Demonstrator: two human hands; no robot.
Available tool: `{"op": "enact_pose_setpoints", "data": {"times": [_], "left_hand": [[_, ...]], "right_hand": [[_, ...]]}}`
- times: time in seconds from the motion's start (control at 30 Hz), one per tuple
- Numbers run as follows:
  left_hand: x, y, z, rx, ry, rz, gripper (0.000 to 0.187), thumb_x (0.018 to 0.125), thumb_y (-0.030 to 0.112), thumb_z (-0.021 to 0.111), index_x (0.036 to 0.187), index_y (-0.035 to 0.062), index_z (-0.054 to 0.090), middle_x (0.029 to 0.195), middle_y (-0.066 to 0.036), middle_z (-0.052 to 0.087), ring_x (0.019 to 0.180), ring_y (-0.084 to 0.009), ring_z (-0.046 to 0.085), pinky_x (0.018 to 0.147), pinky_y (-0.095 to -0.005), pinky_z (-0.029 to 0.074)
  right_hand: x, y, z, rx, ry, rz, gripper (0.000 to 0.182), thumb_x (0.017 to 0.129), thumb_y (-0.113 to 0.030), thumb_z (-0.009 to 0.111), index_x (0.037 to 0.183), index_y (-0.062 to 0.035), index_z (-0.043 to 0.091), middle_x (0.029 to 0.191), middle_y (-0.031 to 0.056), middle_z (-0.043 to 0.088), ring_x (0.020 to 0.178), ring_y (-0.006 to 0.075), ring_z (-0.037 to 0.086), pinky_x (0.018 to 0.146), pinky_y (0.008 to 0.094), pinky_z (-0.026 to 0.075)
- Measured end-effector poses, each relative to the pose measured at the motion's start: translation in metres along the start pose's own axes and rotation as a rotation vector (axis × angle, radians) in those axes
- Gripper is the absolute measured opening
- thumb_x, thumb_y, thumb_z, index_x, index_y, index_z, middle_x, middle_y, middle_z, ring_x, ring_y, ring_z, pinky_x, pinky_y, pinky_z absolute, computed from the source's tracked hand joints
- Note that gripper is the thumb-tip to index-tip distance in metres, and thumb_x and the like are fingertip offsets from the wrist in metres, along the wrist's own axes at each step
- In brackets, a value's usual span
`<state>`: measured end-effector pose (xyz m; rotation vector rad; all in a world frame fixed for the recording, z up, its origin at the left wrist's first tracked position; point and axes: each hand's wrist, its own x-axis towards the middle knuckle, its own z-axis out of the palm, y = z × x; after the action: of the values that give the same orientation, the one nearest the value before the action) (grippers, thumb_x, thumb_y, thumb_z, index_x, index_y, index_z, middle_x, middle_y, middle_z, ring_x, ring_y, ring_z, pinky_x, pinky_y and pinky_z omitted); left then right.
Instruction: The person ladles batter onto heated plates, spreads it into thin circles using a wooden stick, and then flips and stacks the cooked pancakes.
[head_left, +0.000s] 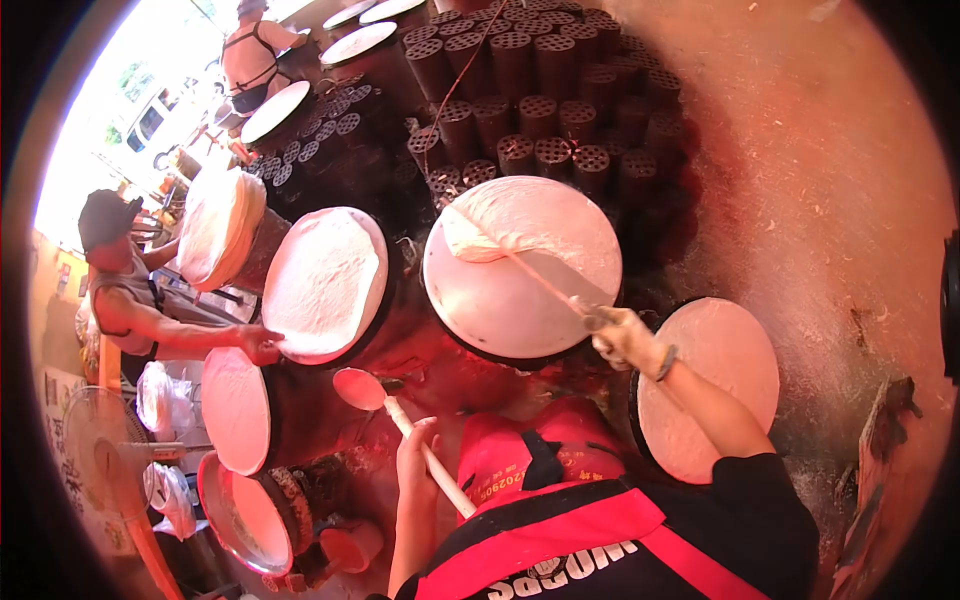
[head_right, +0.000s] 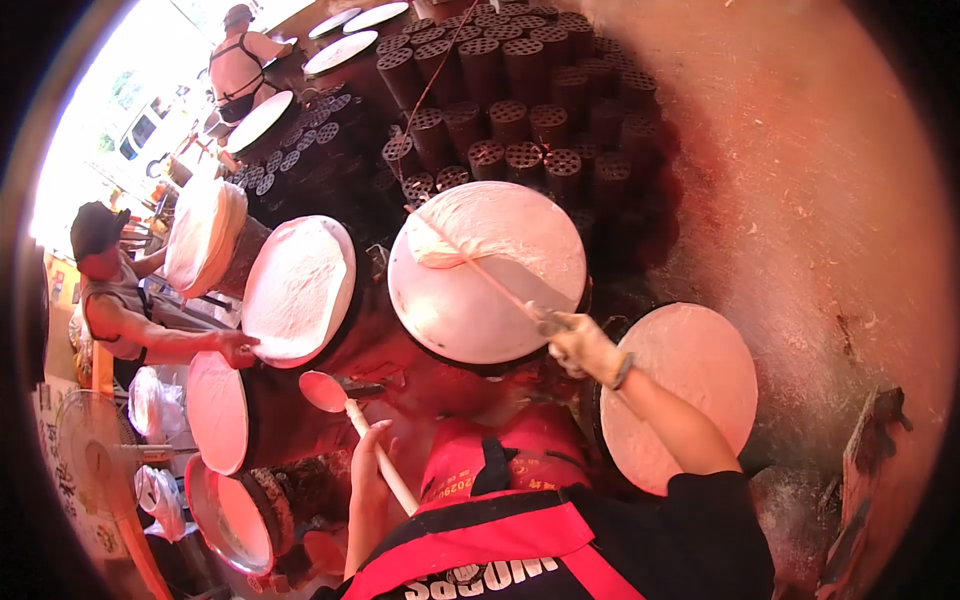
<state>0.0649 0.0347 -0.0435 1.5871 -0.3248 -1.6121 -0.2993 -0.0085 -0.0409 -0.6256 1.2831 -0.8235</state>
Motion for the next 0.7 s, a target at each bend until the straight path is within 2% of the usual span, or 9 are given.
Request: {"op": "enact_pose_setpoints", "data": {"times": [0.1, 0.23, 0.3, 0.37, 0.4, 0.5, 0.57, 0.6, 0.7], "left_hand": [[-0.007, 0.003, 0.001, -0.025, 0.059, -0.022, 0.018, 0.088, 0.017, 0.057, 0.101, 0.0062, 0.061, 0.098, 0.0, 0.06, 0.09, -0.0087, 0.055, 0.082, -0.0229, 0.044], [-0.011, -0.001, -0.002, -0.072, 0.089, -0.03, 0.018, 0.087, 0.016, 0.058, 0.101, 0.0052, 0.061, 0.097, 0.0, 0.06, 0.089, -0.009, 0.055, 0.083, -0.023, 0.044], [-0.014, -0.006, -0.005, -0.144, 0.117, -0.063, 0.017, 0.087, 0.014, 0.058, 0.101, 0.0034, 0.06, 0.098, -0.001, 0.06, 0.092, -0.0109, 0.055, 0.086, -0.0247, 0.045], [-0.021, -0.009, -0.004, -0.141, 0.136, -0.078, 0.017, 0.087, 0.013, 0.058, 0.1, 0.0028, 0.059, 0.1, -0.002, 0.06, 0.095, -0.0121, 0.055, 0.089, -0.026, 0.044], [-0.025, -0.011, -0.003, -0.146, 0.14, -0.095, 0.016, 0.087, 0.013, 0.057, 0.1, 0.0021, 0.059, 0.101, -0.003, 0.06, 0.098, -0.0133, 0.055, 0.092, -0.0273, 0.044], [-0.038, -0.018, -0.005, -0.153, 0.163, -0.077, 0.016, 0.088, 0.012, 0.057, 0.1, 0.0015, 0.057, 0.102, -0.005, 0.06, 0.102, -0.0153, 0.054, 0.096, -0.0296, 0.043], [-0.042, -0.022, -0.01, -0.166, 0.177, -0.082, 0.017, 0.088, 0.012, 0.057, 0.101, 0.001, 0.057, 0.101, -0.005, 0.059, 0.102, -0.0156, 0.055, 0.098, -0.0309, 0.043], [-0.047, -0.022, -0.009, -0.168, 0.185, -0.084, 0.017, 0.088, 0.012, 0.057, 0.101, 0.0009, 0.057, 0.101, -0.005, 0.059, 0.102, -0.0155, 0.055, 0.098, -0.0312, 0.043], [-0.051, -0.027, -0.02, -0.172, 0.188, -0.084, 0.016, 0.088, 0.012, 0.057, 0.1, 0.0013, 0.057, 0.102, -0.004, 0.06, 0.103, -0.0148, 0.055, 0.095, -0.0309, 0.044]], "right_hand": [[0.032, 0.008, -0.026, -0.001, 0.288, -0.059, 0.044, 0.087, -0.037, 0.063, 0.124, -0.0135, 0.057, 0.053, -0.0054, 0.042, 0.037, 0.0051, 0.033, 0.033, 0.0228, 0.028], [0.083, 0.0, -0.007, 0.008, 0.287, -0.235, 0.034, 0.088, -0.033, 0.062, 0.118, -0.0184, 0.059, 0.053, -0.0062, 0.04, 0.035, 0.0053, 0.033, 0.032, 0.0228, 0.026], [0.084, -0.006, 0.011, -0.192, 0.116, -0.143, 0.041, 0.09, -0.028, 0.061, 0.124, -0.0059, 0.057, 0.061, -0.0058, 0.05, 0.049, 0.0032, 0.039, 0.043, 0.0207, 0.033], [0.07, -0.003, 0.02, -0.196, 0.063, -0.261, 0.039, 0.09, -0.026, 0.061, 0.124, -0.008, 0.057, 0.063, -0.0063, 0.05, 0.048, 0.0033, 0.039, 0.043, 0.0224, 0.034], [0.059, -0.003, 0.018, -0.199, -0.011, -0.24, 0.039, 0.089, -0.026, 0.062, 0.124, -0.0105, 0.058, 0.06, -0.0071, 0.047, 0.046, 0.0035, 0.038, 0.041, 0.0225, 0.032], [0.041, -0.018, -0.016, -0.072, -0.185, 0.004, 0.038, 0.088, -0.027, 0.063, 0.124, -0.016, 0.059, 0.052, -0.0104, 0.035, 0.041, 0.0028, 0.029, 0.037, 0.0213, 0.022], [0.053, -0.029, -0.025, -0.178, -0.084, -0.094, 0.035, 0.088, -0.027, 0.064, 0.121, -0.0171, 0.061, 0.053, -0.0107, 0.036, 0.042, 0.0024, 0.028, 0.038, 0.0216, 0.022], [0.069, -0.03, -0.023, -0.168, -0.092, -0.091, 0.035, 0.088, -0.027, 0.064, 0.121, -0.0171, 0.061, 0.053, -0.0107, 0.036, 0.042, 0.0024, 0.028, 0.038, 0.0216, 0.022], [0.095, -0.019, -0.01, -0.048, 0.099, -0.234, 0.029, 0.088, -0.027, 0.064, 0.115, -0.0179, 0.065, 0.055, -0.0108, 0.036, 0.043, 0.0024, 0.028, 0.038, 0.0216, 0.021]]}}
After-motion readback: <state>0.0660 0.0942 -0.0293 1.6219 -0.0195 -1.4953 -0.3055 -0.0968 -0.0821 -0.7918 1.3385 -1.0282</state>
